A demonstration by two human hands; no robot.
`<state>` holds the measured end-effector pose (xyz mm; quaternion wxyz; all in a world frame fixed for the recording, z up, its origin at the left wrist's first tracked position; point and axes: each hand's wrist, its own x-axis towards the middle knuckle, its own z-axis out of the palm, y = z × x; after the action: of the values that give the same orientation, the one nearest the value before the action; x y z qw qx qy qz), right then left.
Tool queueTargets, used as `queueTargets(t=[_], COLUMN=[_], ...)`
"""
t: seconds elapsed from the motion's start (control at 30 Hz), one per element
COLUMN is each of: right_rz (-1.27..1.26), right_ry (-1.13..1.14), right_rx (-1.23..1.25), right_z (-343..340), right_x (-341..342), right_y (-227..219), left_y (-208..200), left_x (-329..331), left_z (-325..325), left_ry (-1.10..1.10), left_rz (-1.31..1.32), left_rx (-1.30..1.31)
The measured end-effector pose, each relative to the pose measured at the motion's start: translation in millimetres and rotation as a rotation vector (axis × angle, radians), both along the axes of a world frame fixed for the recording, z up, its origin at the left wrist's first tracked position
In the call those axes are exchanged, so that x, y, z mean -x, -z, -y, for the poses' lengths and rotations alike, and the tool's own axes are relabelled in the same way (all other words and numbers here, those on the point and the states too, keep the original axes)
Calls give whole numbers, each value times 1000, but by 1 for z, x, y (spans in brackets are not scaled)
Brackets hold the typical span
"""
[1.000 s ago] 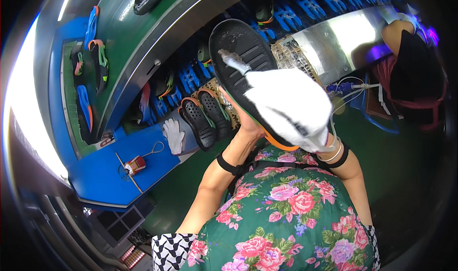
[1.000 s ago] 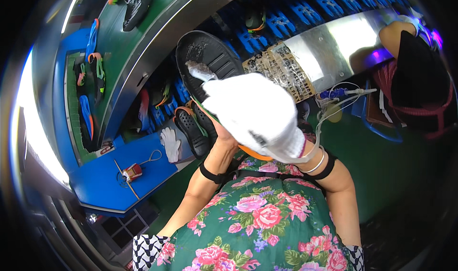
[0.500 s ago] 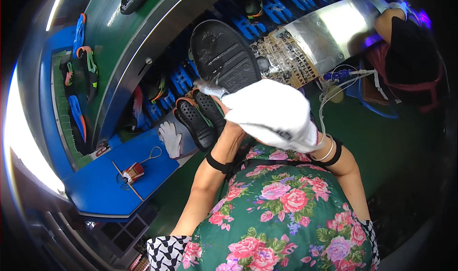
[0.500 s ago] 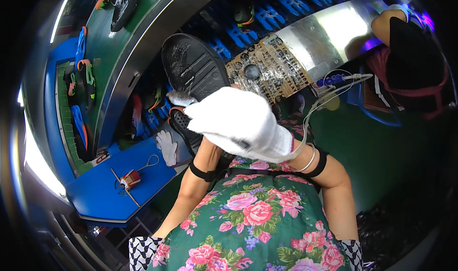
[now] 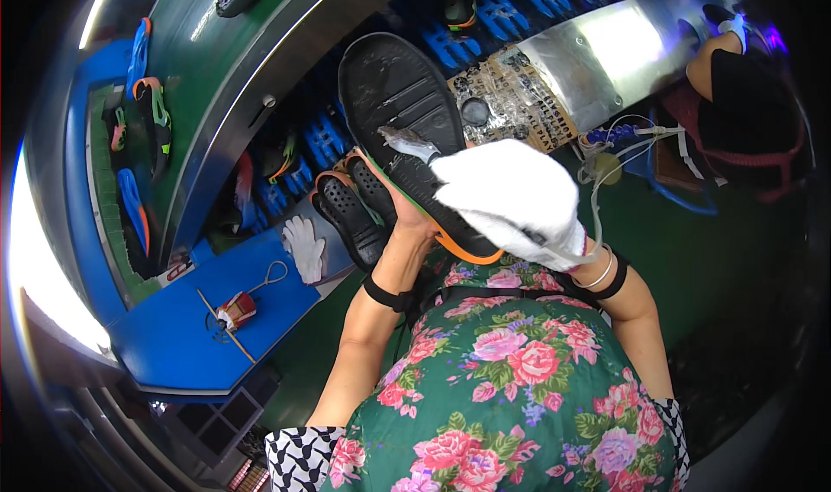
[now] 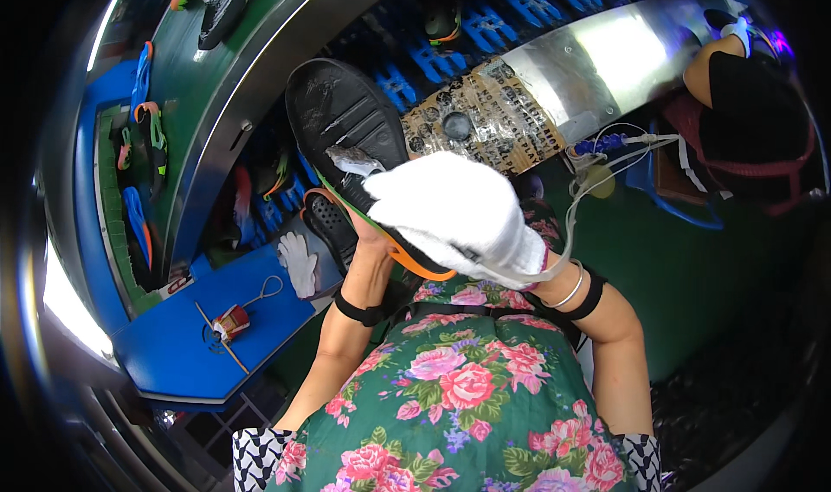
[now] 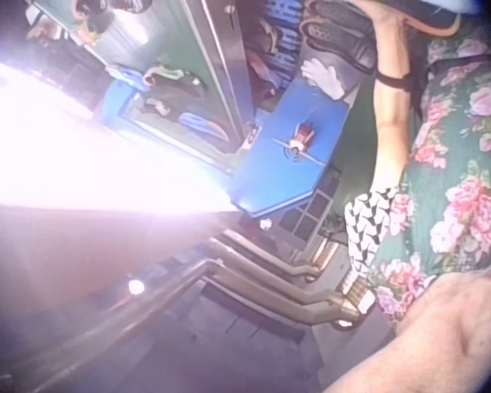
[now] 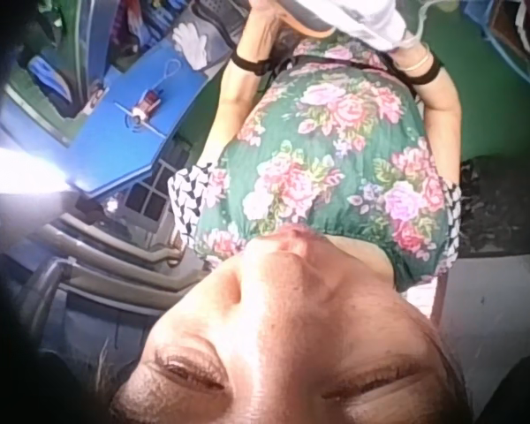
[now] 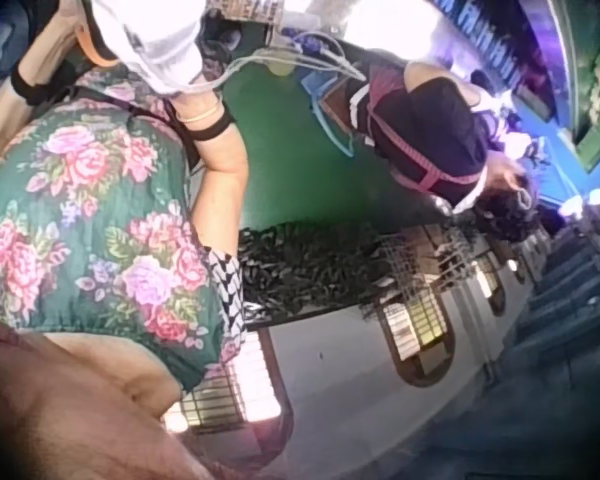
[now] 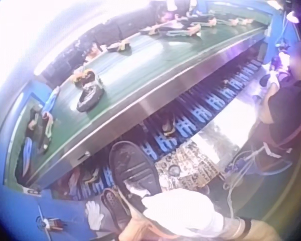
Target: The recorder applies a liquid substance, likely adhesive or sealant, to the bottom of various shoe soles using a specialized brush.
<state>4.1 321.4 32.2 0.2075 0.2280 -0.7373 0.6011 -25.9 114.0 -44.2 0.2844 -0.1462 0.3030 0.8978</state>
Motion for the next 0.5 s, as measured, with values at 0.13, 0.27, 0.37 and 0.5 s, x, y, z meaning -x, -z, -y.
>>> queueTargets(t=[0.13,0.27,0.37,0.5], right_rz=[-44,71,-21,-84], right_ry=[-64,-97,-53,-72], right_rx=[-55,92,-27,-15], right_z=[11,4,0,5], right_x=[-6,-5,-4,-8], right_y=[-1,4,-1,2], left_y=[8,-19,-17,-31], left_x=[0,14,16,15], left_z=[2,-8,-7,-15], left_ry=[143,115,146,175], left_rz=[-153,-176,-123,-96], left_rx=[-121,-212,-221,-249])
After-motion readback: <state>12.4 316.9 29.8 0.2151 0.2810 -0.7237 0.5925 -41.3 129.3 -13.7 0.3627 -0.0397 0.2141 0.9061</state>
